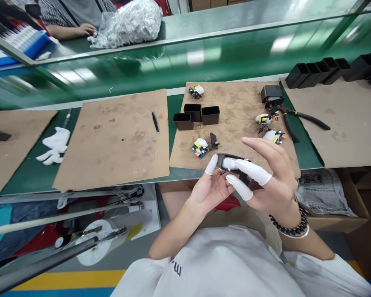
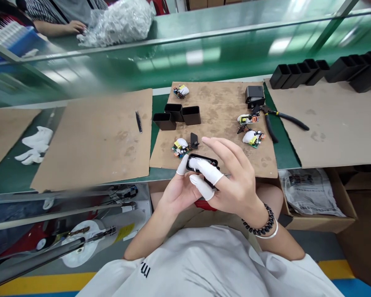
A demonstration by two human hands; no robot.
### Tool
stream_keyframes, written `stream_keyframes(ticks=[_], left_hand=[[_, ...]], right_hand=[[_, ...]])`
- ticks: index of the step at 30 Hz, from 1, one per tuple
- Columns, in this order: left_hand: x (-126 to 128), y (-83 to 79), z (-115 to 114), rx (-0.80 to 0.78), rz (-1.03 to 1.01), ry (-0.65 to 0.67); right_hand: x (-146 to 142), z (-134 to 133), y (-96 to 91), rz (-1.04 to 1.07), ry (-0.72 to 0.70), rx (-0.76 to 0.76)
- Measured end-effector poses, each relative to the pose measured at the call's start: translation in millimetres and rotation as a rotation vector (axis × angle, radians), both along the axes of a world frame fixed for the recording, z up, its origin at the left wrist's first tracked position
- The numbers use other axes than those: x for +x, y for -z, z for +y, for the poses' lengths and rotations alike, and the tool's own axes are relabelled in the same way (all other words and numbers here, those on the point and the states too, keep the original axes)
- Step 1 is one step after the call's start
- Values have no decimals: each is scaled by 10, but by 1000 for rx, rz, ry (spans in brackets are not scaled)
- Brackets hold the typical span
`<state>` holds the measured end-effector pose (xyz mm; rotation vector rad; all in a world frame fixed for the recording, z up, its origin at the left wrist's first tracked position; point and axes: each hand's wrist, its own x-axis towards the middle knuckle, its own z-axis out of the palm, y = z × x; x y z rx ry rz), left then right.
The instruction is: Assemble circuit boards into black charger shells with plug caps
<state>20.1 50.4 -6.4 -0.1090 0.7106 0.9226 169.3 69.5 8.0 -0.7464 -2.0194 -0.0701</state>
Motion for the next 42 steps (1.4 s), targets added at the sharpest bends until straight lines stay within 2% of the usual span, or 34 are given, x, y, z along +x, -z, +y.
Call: stream_keyframes(ticks=[5,7,11,13,16,23,27,30,33,36,38,40,42], left_hand=[[14,-70,7,-95,-16,-23],[19,-86,7,-108,-3,-30],[31,-95,6,-111,16,-33],[39,-103,5,-86,11,-30],[47,-120,-1,-73,8,-32],[22,-72,-40,-56,12,-27],[25,-36,-46,-46,21,-57],[32,-30,-33,-54,50,-99],[34,-11,-22,-49,49,-84],[22,17,-34,39,63,-61],[-17,14,-66,174,75,-31],[-103,-3,-116,353,139,17],[-240,8,-165,530,364,-2]], right_hand=[[37,11,48,-65,19,57],[65,12,55,-12,9,65],[113,-17,24,174,-137,-96],[118,-37,15,175,-195,-184],[104,-54,29,140,-229,-223],[86,-56,81,107,-147,-162],[74,-83,95,47,-51,-105],[67,-105,107,110,-61,-206],[79,-114,103,196,-105,-304],[112,-87,50,53,-60,-330],[149,8,-31,-53,-51,-353],[188,246,-143,-79,-48,-394],[206,688,-270,-84,-5,-425]])
